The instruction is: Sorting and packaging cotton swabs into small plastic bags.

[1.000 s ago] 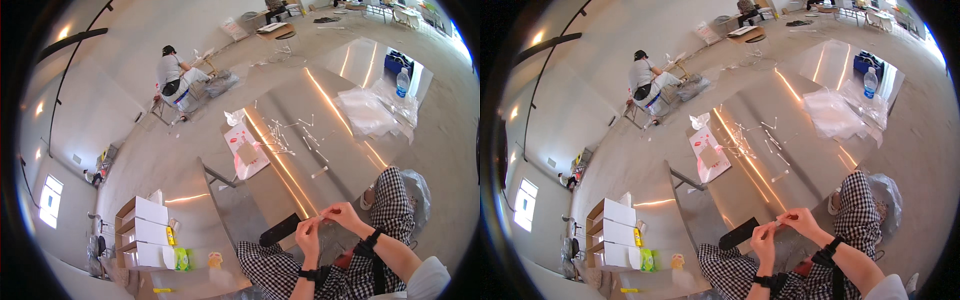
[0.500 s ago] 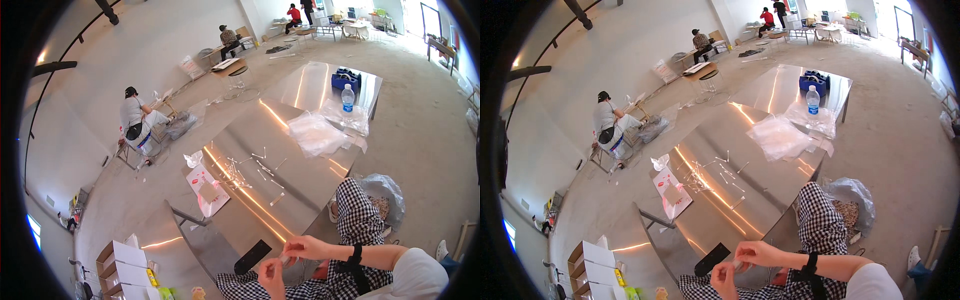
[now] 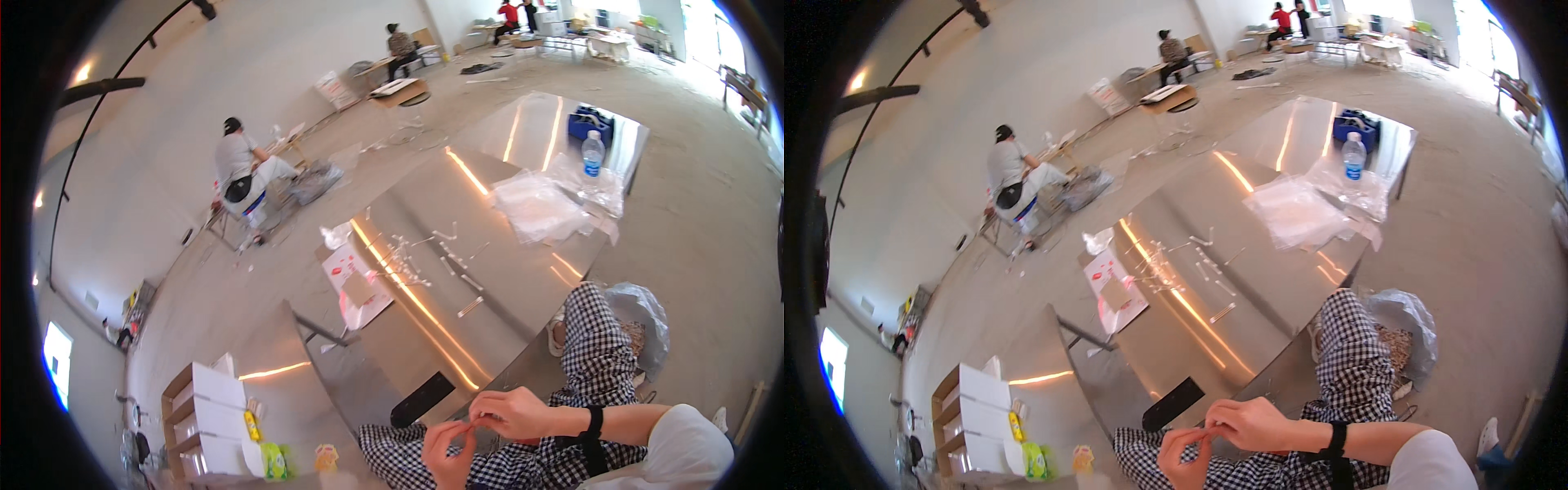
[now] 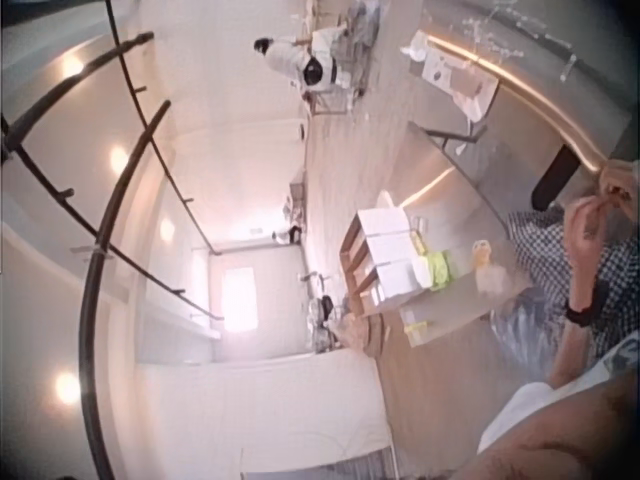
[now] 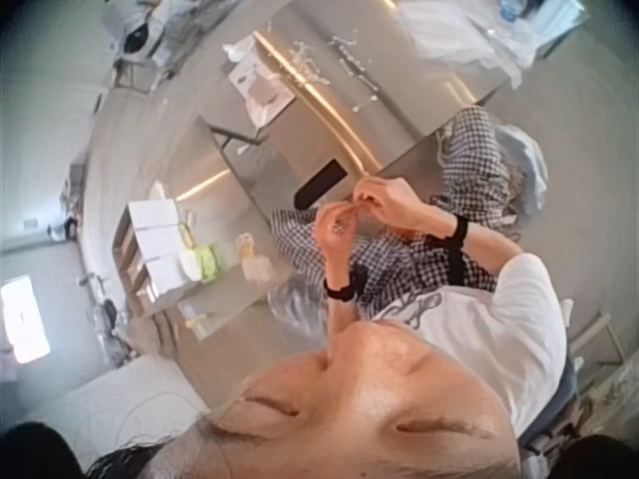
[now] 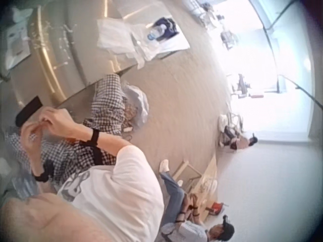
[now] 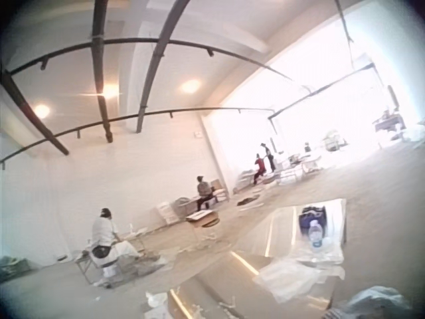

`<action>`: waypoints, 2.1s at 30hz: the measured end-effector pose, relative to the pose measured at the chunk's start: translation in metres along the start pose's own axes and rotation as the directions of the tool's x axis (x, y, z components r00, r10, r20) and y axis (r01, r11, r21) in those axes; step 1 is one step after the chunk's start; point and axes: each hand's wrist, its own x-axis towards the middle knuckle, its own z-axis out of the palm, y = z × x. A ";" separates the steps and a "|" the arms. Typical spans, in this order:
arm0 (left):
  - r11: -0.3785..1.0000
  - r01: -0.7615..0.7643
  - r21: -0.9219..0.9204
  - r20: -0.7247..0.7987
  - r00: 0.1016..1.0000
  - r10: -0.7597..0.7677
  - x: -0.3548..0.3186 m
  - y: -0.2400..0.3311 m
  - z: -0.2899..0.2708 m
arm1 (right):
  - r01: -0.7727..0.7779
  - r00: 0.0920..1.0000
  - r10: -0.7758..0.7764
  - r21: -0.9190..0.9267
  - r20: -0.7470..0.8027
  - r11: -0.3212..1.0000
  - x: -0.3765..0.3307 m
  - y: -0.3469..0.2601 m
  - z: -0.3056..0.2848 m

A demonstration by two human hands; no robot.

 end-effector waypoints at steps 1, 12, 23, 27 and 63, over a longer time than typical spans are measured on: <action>1.000 0.018 0.025 -0.023 1.000 -0.017 0.002 -0.001 0.000 | 0.014 1.000 -0.015 0.022 0.027 1.000 0.000 0.001 0.000; 0.988 -0.139 0.072 0.009 0.990 0.139 0.009 0.012 -0.006 | 0.032 0.999 -0.033 -0.017 -0.035 0.999 0.007 -0.017 -0.029; 0.997 -0.051 -0.061 -0.014 0.999 0.051 -0.003 0.020 -0.005 | -0.133 0.991 0.131 0.103 0.023 0.986 -0.005 -0.018 -0.042; 0.981 0.056 -0.185 -0.078 0.994 -0.072 -0.010 0.019 -0.002 | -0.196 0.980 0.184 0.210 0.076 0.958 -0.008 -0.013 -0.043; 0.888 0.256 -0.383 -0.094 0.945 -0.313 0.012 -0.077 0.122 | -0.483 0.808 0.589 0.573 0.002 0.662 0.006 0.141 0.003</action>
